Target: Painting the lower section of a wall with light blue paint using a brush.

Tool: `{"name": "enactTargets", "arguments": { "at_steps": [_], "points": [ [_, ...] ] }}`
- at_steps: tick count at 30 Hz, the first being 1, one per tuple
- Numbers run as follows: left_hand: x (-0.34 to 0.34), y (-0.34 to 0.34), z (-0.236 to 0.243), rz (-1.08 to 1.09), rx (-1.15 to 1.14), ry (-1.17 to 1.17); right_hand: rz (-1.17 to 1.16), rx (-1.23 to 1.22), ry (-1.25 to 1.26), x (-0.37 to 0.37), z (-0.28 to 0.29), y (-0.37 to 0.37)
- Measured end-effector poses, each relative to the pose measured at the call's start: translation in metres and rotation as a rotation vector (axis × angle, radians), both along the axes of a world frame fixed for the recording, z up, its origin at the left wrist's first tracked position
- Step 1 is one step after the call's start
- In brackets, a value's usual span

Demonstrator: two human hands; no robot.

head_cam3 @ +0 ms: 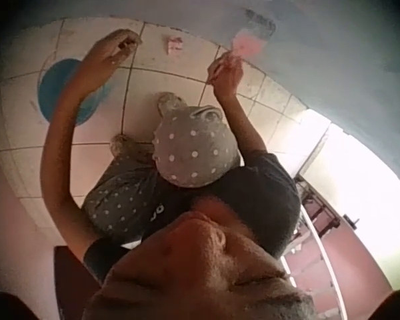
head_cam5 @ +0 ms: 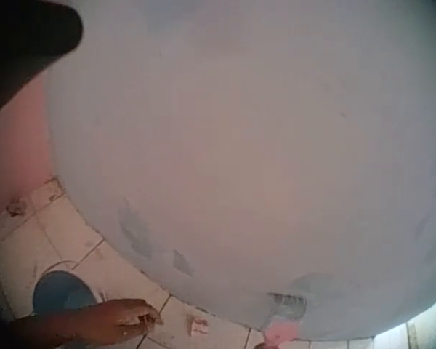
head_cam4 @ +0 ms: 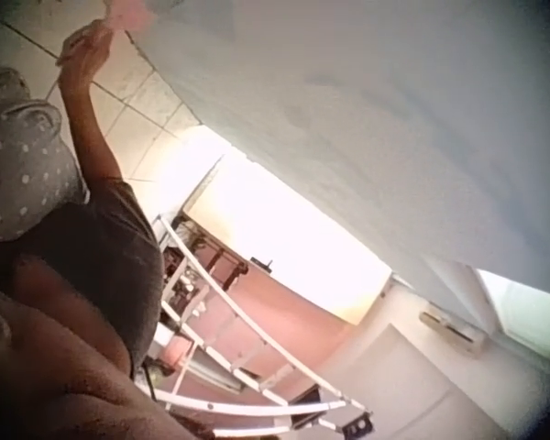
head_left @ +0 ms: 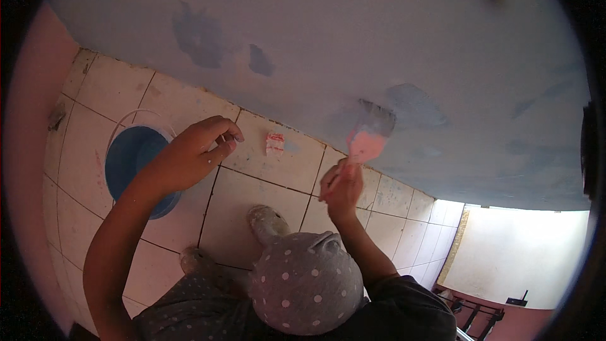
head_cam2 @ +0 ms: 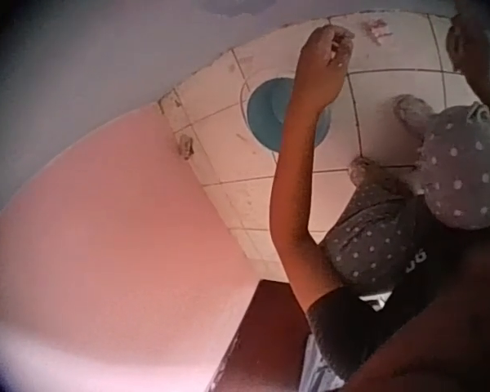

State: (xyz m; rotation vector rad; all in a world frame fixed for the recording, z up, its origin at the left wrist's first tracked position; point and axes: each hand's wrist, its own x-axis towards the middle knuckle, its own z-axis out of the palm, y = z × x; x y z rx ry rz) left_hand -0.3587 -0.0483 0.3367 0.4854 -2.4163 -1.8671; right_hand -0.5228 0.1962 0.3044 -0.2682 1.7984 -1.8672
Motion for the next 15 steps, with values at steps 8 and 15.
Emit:
{"name": "enactTargets", "arguments": {
  "at_steps": [8, 15],
  "points": [
    [0.005, -0.001, -0.006, 0.0, 0.007, 0.003, 0.218, 0.059, -0.057, 0.002, -0.094, -0.004],
    [0.012, -0.004, -0.017, 0.01, -0.007, 0.012, 0.299, 0.043, -0.386, 0.001, -0.108, -0.008]
  ]
}}
